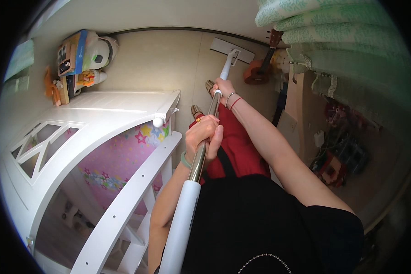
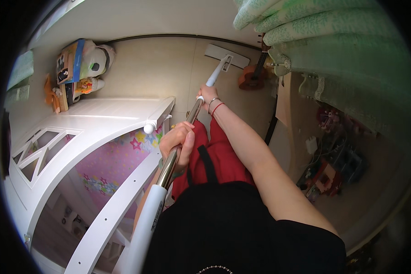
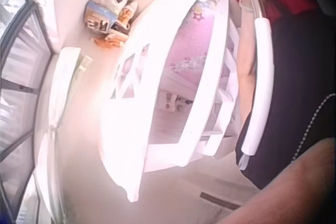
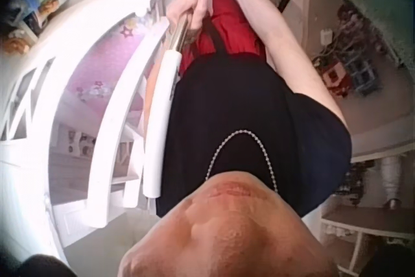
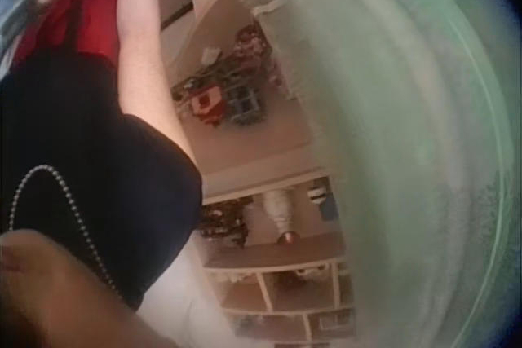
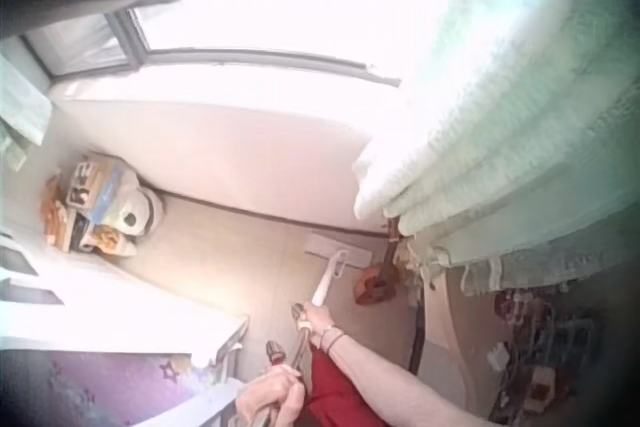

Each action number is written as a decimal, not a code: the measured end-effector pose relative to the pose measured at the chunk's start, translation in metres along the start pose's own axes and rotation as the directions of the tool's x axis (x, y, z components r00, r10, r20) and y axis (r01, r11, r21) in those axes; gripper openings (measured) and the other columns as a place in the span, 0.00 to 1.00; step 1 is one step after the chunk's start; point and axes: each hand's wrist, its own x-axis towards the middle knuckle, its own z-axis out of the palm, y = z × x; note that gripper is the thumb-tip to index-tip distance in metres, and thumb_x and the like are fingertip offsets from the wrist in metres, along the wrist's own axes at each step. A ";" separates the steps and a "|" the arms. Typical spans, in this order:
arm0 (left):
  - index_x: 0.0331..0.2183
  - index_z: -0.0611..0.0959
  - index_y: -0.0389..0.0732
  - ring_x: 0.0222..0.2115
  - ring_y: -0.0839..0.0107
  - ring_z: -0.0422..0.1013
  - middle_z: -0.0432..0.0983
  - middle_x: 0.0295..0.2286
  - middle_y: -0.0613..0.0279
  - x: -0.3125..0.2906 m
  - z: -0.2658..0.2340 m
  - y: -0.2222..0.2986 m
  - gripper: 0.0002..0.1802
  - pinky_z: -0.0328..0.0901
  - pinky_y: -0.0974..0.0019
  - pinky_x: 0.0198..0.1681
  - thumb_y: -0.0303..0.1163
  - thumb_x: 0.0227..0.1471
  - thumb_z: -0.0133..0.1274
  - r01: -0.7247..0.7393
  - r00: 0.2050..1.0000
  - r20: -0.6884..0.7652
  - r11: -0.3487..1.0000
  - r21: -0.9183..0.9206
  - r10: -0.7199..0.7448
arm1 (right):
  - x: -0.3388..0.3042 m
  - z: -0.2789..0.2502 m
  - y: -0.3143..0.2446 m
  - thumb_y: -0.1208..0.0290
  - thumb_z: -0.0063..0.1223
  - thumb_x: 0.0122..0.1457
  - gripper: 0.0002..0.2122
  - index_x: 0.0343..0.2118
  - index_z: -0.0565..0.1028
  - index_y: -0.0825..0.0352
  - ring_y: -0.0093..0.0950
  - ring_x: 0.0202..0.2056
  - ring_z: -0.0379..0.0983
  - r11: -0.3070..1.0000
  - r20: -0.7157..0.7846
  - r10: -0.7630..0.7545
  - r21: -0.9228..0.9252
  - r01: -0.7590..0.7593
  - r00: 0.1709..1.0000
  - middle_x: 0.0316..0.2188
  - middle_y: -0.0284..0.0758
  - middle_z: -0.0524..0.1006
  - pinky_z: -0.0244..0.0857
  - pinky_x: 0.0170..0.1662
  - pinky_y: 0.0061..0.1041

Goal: The person mops the tiled floor of a bedroom using a flat mop. They briefly pause to move a ukulele and a charging cable out of the way before continuing to mop around the bed and other furniture.

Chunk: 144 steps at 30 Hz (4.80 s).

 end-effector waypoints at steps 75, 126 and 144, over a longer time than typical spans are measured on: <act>0.19 0.64 0.38 0.24 0.71 0.66 0.65 0.17 0.62 -0.056 -0.210 -0.069 0.16 0.66 0.57 0.45 0.21 0.57 0.46 0.191 0.417 -0.884 0.931 0.310 0.209 | 0.039 0.363 0.200 0.79 0.50 0.51 0.03 0.22 0.73 0.71 0.29 0.16 0.71 0.516 0.310 0.323 -0.850 0.108 0.894 0.17 0.37 0.74 0.69 0.18 0.29; 0.19 0.68 0.39 0.19 0.71 0.63 0.65 0.17 0.64 -0.307 0.018 0.097 0.11 0.67 0.53 0.38 0.17 0.49 0.47 -0.036 0.955 -0.288 0.990 0.133 0.074 | -0.182 -0.083 0.233 0.76 0.49 0.53 0.04 0.24 0.69 0.67 0.26 0.16 0.68 0.924 0.193 0.216 -0.358 -0.137 0.957 0.16 0.33 0.71 0.61 0.16 0.29; 0.15 0.64 0.38 0.16 0.71 0.59 0.61 0.14 0.63 -0.229 0.049 -0.013 0.15 0.66 0.58 0.36 0.16 0.48 0.48 -0.083 0.947 -0.304 0.994 0.073 0.101 | -0.063 -0.089 0.143 0.71 0.47 0.55 0.06 0.23 0.67 0.63 0.24 0.14 0.66 0.936 0.166 -0.010 -0.346 0.068 0.986 0.14 0.30 0.69 0.57 0.14 0.29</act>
